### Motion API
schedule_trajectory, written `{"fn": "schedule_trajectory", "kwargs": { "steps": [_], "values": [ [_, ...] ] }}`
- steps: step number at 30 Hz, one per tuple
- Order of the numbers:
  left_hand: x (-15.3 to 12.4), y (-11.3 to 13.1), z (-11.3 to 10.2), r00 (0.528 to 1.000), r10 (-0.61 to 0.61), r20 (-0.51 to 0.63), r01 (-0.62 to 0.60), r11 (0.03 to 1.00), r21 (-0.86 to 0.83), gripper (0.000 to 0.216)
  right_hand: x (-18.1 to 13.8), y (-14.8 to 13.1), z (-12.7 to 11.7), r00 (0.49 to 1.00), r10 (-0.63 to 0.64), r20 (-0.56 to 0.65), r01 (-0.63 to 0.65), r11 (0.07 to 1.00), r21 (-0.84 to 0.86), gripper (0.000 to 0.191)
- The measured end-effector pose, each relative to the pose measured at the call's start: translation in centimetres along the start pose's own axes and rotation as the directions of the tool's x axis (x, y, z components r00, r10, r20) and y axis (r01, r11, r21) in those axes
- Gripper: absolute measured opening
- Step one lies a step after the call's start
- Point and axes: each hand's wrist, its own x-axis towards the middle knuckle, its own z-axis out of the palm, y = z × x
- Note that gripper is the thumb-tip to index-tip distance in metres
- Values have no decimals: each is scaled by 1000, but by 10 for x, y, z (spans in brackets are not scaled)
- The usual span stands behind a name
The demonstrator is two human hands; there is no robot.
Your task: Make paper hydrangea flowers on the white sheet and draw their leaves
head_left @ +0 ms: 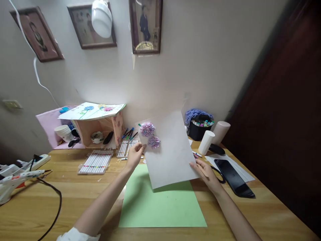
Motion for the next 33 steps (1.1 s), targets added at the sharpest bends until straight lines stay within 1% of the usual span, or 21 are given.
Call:
{"fn": "schedule_trajectory", "kwargs": {
  "steps": [2,3,5,7,11,13,17,20,21,22,24,25,26,28,29,31,32,33],
  "values": [
    [-4,2,3,1000,14,1,-14,1000,-4,43,-3,-4,1,996,-63,-61,62,998,-20,31],
    [-6,2,4,1000,14,5,-14,1000,-3,44,-4,-5,0,987,-101,-122,96,994,-42,30],
    [-10,-4,3,1000,0,20,0,1000,0,48,-3,-3,-3,955,-166,-246,145,984,-101,32],
    [-17,-14,3,999,-21,40,21,1000,8,54,1,2,-6,931,-192,-311,160,979,-125,36],
    [-35,-41,-1,998,-46,50,44,998,39,61,8,14,-5,932,-186,-310,178,983,-54,42],
    [-45,-53,-5,999,-36,36,34,997,67,61,10,17,-4,933,-185,-308,175,983,-61,43],
    [-63,-71,-16,999,32,-37,-24,983,180,51,12,19,-9,925,-179,-336,154,983,-100,42],
    [-68,-78,-25,995,64,-74,-41,959,279,44,14,25,-16,911,-175,-373,135,982,-132,43],
    [-68,-78,-28,995,82,-52,-61,942,329,42,14,29,-17,912,-167,-374,119,982,-150,44],
    [-67,-78,-32,994,105,-3,-95,915,392,39,15,32,-19,911,-151,-383,101,984,-149,44],
    [-63,-76,-40,980,132,149,-190,843,503,34,15,40,-19,918,-90,-386,51,993,-110,45],
    [-61,-75,-45,968,128,215,-226,819,528,33,16,43,-18,925,-49,-377,22,997,-74,44],
    [-57,-74,-48,959,115,258,-240,814,530,32,16,47,-17,935,-1,-355,-11,999,-34,43],
    [-46,-75,-53,954,73,292,-211,855,474,33,16,53,-15,949,98,-298,-91,995,38,42],
    [-39,-77,-54,956,39,290,-163,894,417,34,16,56,-14,951,141,-277,-129,990,60,42],
    [-23,-82,-51,958,-60,280,-9,971,239,40,15,61,-13,945,206,-255,-194,978,72,42],
    [-14,-84,-48,952,-124,282,92,988,124,45,13,62,-13,940,219,-263,-209,976,64,41],
    [-5,-85,-44,939,-169,301,178,984,-5,51,11,63,-14,937,230,-262,-223,973,53,40]
  ]
}}
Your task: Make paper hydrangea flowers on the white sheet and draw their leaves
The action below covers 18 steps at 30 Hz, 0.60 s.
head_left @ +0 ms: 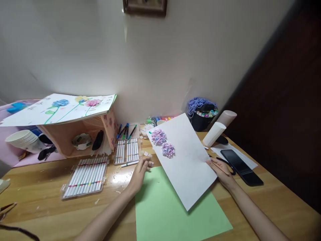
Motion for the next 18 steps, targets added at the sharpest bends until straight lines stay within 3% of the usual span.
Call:
{"fn": "schedule_trajectory", "kwargs": {
  "steps": [3,6,11,18],
  "values": [
    [26,11,4,992,-110,56,123,936,-331,55,-8,-1,-3,1000,17,-17,-18,999,-27,38],
    [41,34,6,989,-140,48,146,880,-452,51,-19,-8,-5,1000,20,-5,-21,997,-71,37],
    [45,67,4,992,-120,-35,101,938,-332,50,-34,-22,3,998,-53,25,57,980,-192,30],
    [41,70,4,986,-124,-113,108,985,-136,47,-33,-29,9,997,-74,6,73,965,-252,35]
  ]
}}
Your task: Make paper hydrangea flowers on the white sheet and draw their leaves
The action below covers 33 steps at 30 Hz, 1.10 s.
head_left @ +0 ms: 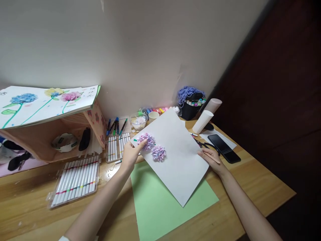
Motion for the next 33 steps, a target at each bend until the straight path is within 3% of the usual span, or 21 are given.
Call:
{"fn": "schedule_trajectory", "kwargs": {
  "steps": [6,12,17,21,26,29,31,33],
  "values": [
    [-2,6,7,999,31,-29,-30,999,19,52,1,1,-7,999,32,-12,-32,999,44,36],
    [-19,7,39,992,9,127,-1,998,-66,60,-4,4,-9,996,79,-45,-60,939,339,33],
    [-32,6,74,999,39,21,-40,998,53,61,-11,1,-17,997,55,-47,-33,927,375,25],
    [-30,3,88,997,27,-78,-20,996,83,60,-15,-3,-23,998,40,-54,-20,943,332,25],
    [-25,-4,88,997,5,-79,2,996,86,58,-17,-9,-26,992,125,20,-125,939,319,37],
    [-23,-14,77,999,-49,-3,49,987,152,52,-23,-8,-33,984,172,-41,-147,925,351,42],
    [-23,-24,65,1000,0,29,-7,974,227,47,-31,-6,-39,973,194,-125,-140,927,348,44],
    [-26,-35,49,984,171,48,-175,896,408,39,-43,-3,-42,956,218,-196,-143,930,338,46]
  ]
}}
